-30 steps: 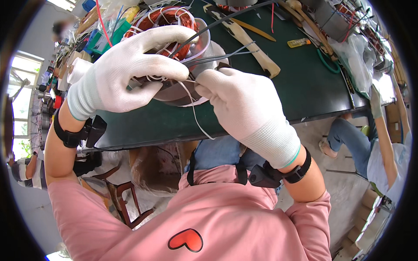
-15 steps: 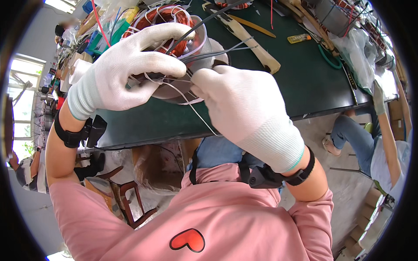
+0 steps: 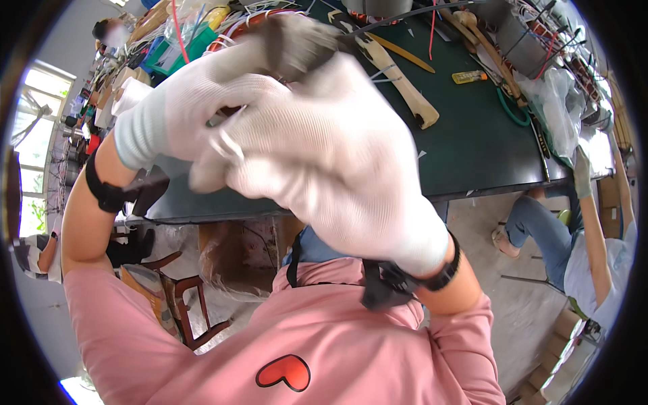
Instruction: Tying and securing copper wires on an electric motor stator in a production environment.
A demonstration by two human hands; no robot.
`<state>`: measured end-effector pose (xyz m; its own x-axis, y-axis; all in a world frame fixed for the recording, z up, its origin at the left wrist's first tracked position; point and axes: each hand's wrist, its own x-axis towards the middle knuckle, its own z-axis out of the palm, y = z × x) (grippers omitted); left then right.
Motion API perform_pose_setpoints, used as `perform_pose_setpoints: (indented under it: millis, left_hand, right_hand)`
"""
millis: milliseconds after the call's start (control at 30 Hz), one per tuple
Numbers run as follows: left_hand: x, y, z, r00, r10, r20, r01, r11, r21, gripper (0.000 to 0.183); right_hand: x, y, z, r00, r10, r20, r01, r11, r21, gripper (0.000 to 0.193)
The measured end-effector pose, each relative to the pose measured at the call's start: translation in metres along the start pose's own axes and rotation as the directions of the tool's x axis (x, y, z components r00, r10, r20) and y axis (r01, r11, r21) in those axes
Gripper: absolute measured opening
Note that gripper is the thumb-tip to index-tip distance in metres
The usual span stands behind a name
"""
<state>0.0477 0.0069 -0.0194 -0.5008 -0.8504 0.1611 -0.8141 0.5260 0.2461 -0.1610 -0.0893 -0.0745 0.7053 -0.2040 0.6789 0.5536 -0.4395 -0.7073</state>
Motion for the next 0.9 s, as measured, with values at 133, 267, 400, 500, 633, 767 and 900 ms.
perform_pose_setpoints:
  millis: [133, 267, 400, 500, 633, 767, 900]
  left_hand:
    - [-0.007, 0.001, 0.005, 0.999, -0.016, -0.050, 0.014, 0.999, -0.044, 0.034]
    - [-0.004, 0.008, 0.008, 0.999, 0.001, -0.037, 0.002, 0.997, 0.078, 0.033]
    - [-0.007, 0.004, 0.009, 0.999, -0.009, -0.046, 0.014, 0.993, 0.117, 0.035]
    - [-0.005, 0.004, 0.010, 0.999, 0.033, -0.030, -0.029, 0.992, 0.122, 0.038]
    - [0.015, -0.005, 0.008, 0.987, 0.158, -0.028, -0.156, 0.987, 0.046, 0.041]
    - [0.001, 0.005, 0.007, 0.992, 0.094, -0.083, -0.081, 0.985, 0.149, 0.044]
    - [-0.028, 0.031, 0.035, 0.798, -0.505, -0.329, 0.457, 0.863, -0.217, 0.061]
  right_hand:
    - [-0.037, -0.008, 0.003, 0.911, 0.401, 0.092, -0.325, 0.565, 0.759, 0.041]
    - [-0.063, -0.041, 0.023, 0.744, 0.641, 0.189, -0.263, 0.020, 0.965, 0.029]
    - [-0.059, -0.047, 0.026, 0.759, 0.591, 0.274, -0.182, -0.210, 0.960, 0.032]
    - [-0.063, -0.059, 0.039, 0.752, 0.614, 0.239, -0.151, -0.193, 0.970, 0.033]
    - [-0.098, 0.040, 0.044, 0.848, 0.528, -0.046, -0.307, 0.560, 0.770, 0.040]
    - [-0.086, 0.068, 0.055, 0.889, 0.457, -0.010, -0.341, 0.678, 0.651, 0.038]
    - [-0.088, 0.069, 0.062, 0.914, 0.403, -0.042, -0.274, 0.692, 0.668, 0.035]
